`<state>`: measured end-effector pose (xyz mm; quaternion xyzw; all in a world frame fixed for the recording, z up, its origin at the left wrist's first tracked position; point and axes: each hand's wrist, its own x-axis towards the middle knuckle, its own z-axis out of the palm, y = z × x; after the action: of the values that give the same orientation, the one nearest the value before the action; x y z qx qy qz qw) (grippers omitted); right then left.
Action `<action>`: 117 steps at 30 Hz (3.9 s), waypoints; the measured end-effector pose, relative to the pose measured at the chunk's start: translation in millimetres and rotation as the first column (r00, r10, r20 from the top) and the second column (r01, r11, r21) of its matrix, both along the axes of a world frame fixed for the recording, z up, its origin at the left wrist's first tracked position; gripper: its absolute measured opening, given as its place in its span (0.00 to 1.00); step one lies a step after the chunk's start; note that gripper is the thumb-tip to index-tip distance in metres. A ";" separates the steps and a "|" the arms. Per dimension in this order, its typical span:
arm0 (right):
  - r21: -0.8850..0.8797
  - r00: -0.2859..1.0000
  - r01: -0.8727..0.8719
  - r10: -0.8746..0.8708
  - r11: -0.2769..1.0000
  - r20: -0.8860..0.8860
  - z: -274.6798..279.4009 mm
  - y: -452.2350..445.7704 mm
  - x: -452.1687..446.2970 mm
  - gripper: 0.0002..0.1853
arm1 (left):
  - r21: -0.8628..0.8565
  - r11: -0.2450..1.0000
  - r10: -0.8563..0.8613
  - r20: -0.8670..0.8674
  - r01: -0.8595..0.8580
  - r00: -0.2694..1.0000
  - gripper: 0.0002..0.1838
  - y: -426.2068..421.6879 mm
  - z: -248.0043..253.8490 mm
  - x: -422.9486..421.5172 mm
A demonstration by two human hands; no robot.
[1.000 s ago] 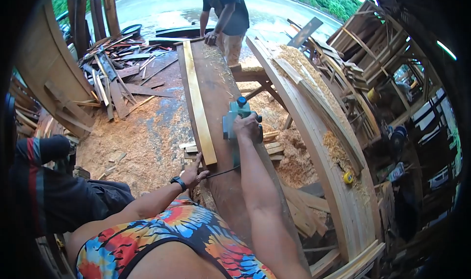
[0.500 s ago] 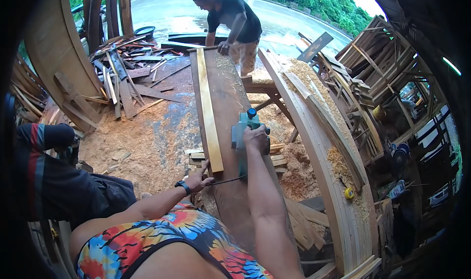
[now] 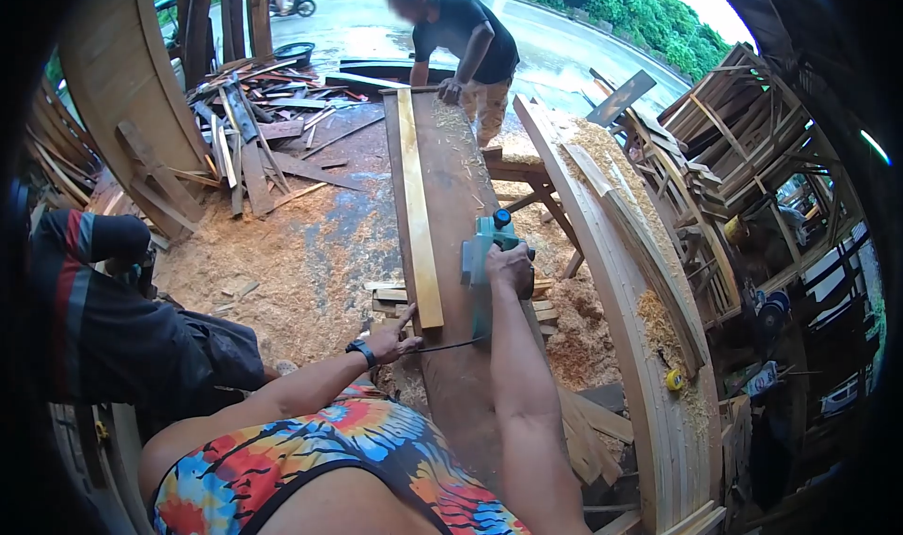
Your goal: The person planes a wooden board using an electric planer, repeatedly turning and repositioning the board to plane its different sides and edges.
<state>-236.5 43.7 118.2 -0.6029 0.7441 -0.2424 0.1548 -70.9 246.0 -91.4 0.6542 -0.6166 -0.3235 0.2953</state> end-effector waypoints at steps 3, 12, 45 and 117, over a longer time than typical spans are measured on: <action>-0.011 1.000 0.010 -0.010 1.000 -0.011 -6.4 -6.3 -0.7 0.28 | 0.065 0.998 -0.015 -0.026 0.017 1.000 0.53 -0.5 5.3 2.0; -0.043 1.000 0.004 -0.003 0.999 0.028 -12.5 -9.0 -0.7 0.25 | 0.201 0.979 -0.017 -0.068 0.030 0.998 0.53 2.3 41.0 3.3; -0.010 1.000 0.007 -0.007 1.000 0.001 -2.9 -2.5 0.7 0.26 | 0.119 0.989 -0.075 -0.142 0.092 0.987 0.50 4.2 50.9 3.8; -0.058 0.990 -0.120 0.124 0.991 0.064 -36.2 -32.3 -15.9 0.34 | 0.003 0.931 -0.339 0.373 0.364 0.864 0.09 17.1 120.4 53.4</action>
<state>-252.4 11.4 81.9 -0.6429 0.6933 -0.2728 0.1778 -17.5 263.1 28.9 0.5693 -0.7801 -0.2229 0.1327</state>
